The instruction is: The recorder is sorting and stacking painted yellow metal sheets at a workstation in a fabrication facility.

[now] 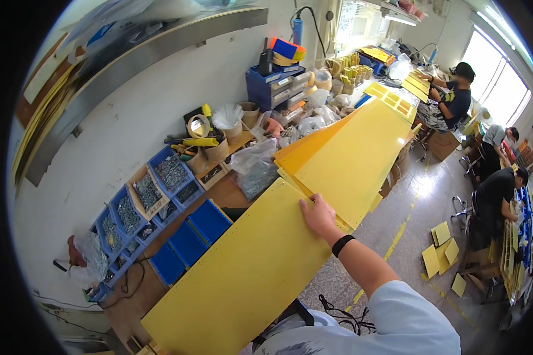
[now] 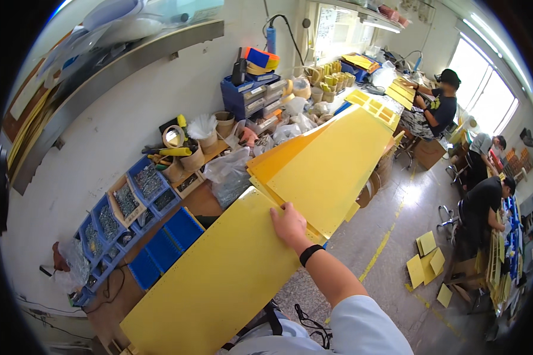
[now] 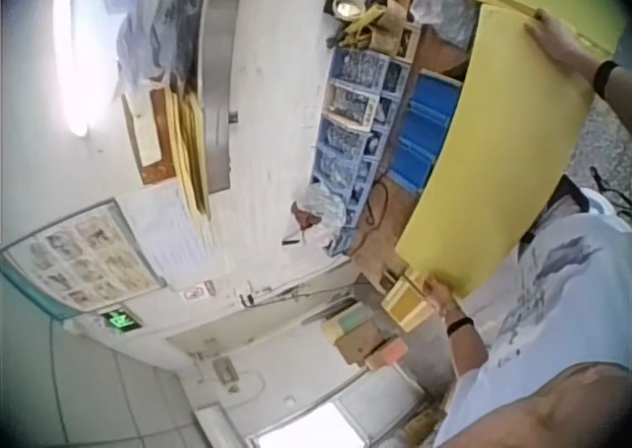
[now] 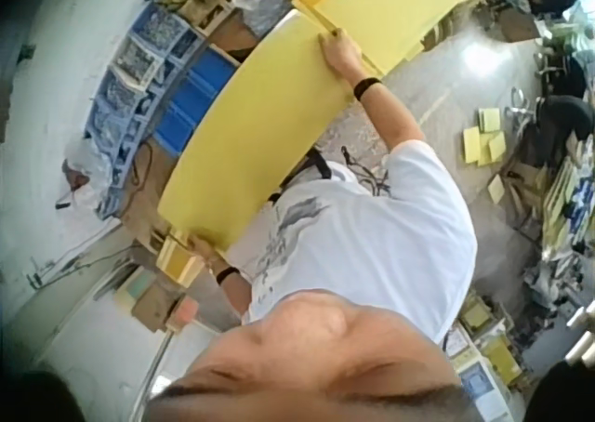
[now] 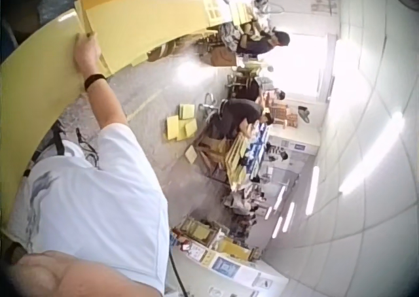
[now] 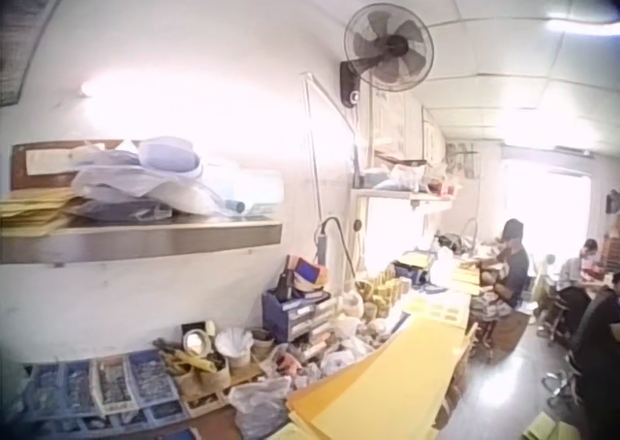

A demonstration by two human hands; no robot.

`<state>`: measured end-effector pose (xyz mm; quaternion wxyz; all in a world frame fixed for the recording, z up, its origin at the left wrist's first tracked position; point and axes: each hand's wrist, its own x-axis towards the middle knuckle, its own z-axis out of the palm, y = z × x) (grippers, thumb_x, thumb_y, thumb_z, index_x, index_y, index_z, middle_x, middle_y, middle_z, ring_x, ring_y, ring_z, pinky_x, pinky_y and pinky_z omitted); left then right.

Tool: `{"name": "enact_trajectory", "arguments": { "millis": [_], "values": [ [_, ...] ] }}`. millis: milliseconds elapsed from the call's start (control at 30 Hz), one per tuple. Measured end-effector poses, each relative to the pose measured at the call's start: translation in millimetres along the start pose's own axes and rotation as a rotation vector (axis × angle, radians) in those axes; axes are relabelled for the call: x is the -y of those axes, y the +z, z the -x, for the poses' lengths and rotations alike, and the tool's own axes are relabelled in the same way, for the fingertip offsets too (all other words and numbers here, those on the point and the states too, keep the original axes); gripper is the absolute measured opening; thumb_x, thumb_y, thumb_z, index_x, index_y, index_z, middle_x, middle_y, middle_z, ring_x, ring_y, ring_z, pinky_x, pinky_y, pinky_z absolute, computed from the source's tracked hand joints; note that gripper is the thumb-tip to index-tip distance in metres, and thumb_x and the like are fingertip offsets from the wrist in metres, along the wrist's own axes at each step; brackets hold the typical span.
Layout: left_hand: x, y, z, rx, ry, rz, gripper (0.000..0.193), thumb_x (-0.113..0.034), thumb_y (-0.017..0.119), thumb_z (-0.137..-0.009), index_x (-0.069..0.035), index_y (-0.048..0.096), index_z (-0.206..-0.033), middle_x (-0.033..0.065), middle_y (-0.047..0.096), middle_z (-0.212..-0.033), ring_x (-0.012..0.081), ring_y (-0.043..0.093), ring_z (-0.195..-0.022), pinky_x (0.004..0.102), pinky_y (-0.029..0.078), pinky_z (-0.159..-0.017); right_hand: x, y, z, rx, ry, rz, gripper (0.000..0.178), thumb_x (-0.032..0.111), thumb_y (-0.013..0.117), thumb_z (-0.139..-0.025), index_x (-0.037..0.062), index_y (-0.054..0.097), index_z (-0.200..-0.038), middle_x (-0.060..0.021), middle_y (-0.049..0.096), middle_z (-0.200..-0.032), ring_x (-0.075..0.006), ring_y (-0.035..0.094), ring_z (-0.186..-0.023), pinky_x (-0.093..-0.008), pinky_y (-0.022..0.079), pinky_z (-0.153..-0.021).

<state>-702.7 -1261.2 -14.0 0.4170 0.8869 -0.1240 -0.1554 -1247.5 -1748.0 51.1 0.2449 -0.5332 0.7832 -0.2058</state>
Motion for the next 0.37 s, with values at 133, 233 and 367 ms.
{"name": "enact_trajectory", "arguments": {
  "millis": [133, 233, 367],
  "values": [
    [27.1, -5.4, -4.0, -0.086, 0.109, -0.141, 0.044, -0.035, 0.055, -0.102, 0.005, 0.062, -0.121, 0.0176, 0.066, -0.117, 0.0297, 0.059, -0.1, 0.0407, 0.05, -0.088, 5.5, 1.3, 3.7, 0.019, 0.005, 0.016, 0.055, 0.05, 0.059, -0.095, 0.005, 0.058, -0.128, -0.0198, 0.068, -0.12, -0.0348, 0.062, -0.118, -0.0419, 0.045, -0.102],
    [-37.5, 11.9, 24.3, -0.035, 0.036, -0.148, 0.048, -0.038, 0.055, -0.102, 0.005, 0.062, -0.123, 0.0181, 0.066, -0.117, 0.0287, 0.058, -0.1, 0.0404, 0.049, -0.09, -7.0, -4.8, -1.2, -0.012, 0.027, 0.035, 0.055, 0.05, 0.059, -0.095, 0.0053, 0.058, -0.126, -0.0198, 0.068, -0.12, -0.0352, 0.063, -0.117, -0.0429, 0.045, -0.102],
    [17.1, -4.7, -36.4, -0.057, 0.068, -0.039, 0.05, -0.039, 0.056, -0.101, 0.003, 0.061, -0.127, 0.0196, 0.065, -0.121, 0.0301, 0.058, -0.108, 0.0414, 0.047, -0.095, 1.0, 1.8, -0.2, -0.011, 0.007, 0.037, 0.055, 0.051, 0.058, -0.096, 0.0054, 0.059, -0.125, -0.0198, 0.068, -0.119, -0.036, 0.062, -0.117, -0.0443, 0.044, -0.102]
  ]
}}
